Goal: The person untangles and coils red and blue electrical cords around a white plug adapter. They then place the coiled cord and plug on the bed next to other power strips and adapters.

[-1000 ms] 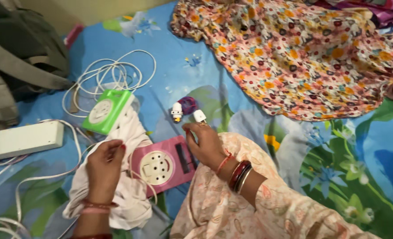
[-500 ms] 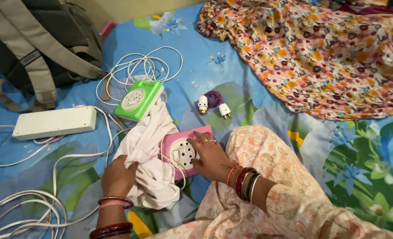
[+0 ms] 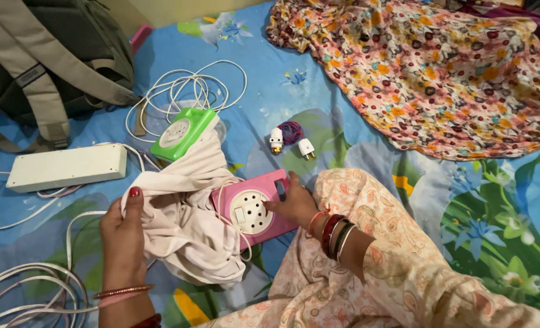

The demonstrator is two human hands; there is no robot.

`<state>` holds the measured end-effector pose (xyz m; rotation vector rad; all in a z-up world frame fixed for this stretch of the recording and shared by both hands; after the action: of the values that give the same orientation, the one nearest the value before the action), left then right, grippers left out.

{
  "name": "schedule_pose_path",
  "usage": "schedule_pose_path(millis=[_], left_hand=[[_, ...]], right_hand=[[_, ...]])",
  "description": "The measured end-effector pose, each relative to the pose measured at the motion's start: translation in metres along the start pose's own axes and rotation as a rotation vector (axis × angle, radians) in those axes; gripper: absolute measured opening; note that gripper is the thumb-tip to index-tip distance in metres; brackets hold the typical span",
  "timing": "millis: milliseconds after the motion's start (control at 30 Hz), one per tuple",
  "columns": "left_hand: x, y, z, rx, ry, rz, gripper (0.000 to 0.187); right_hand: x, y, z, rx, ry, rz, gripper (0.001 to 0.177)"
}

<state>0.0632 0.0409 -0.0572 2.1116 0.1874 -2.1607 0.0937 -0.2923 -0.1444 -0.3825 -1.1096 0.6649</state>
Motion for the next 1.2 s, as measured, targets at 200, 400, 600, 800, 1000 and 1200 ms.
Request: schedule_pose_path(millis=[200,400,600,800,1000,1200], left_hand=[[-0.030,0.010,0.012,0.055,0.015,0.402,0.046],[-0.087,-0.011,0.040,0.223,0.270,0.707,0.065],[-0.126,-0.028,0.079,0.283,0.416,0.755,0.059],[-0.100,-0.022,0.071,0.291,0.414,0.751,0.053],[-0.092,-0.021,0.068,0.263,0.346,0.729,0.047],[-0.064,-0.025,0.050,0.149,0.091,0.659,0.041]], right_hand=[[0.014,-0.007,0.013,0.040,-0.025,-0.269,0.099],[0.022,-0.011,0.026,0.065,-0.039,-0.361,0.086],[0.026,-0.012,0.026,0.047,-0.030,-0.413,0.088],[0.017,0.007,0.012,0.019,-0.169,-0.468,0.095],[0.027,0.024,-0.017,0.136,-0.256,-0.559,0.090],[0.041,0.025,-0.057,0.256,-0.420,-0.524,0.081]])
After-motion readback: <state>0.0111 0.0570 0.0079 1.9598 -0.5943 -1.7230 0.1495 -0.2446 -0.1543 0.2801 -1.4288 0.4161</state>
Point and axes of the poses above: each hand's wrist, its own z-axis away from the middle knuckle, its own y-axis out of the palm, x = y × z, the point moved 1 cm from there along -z, towards the middle knuckle, and after that the axes turned 13 degrees about x, right-handed, at the moved point
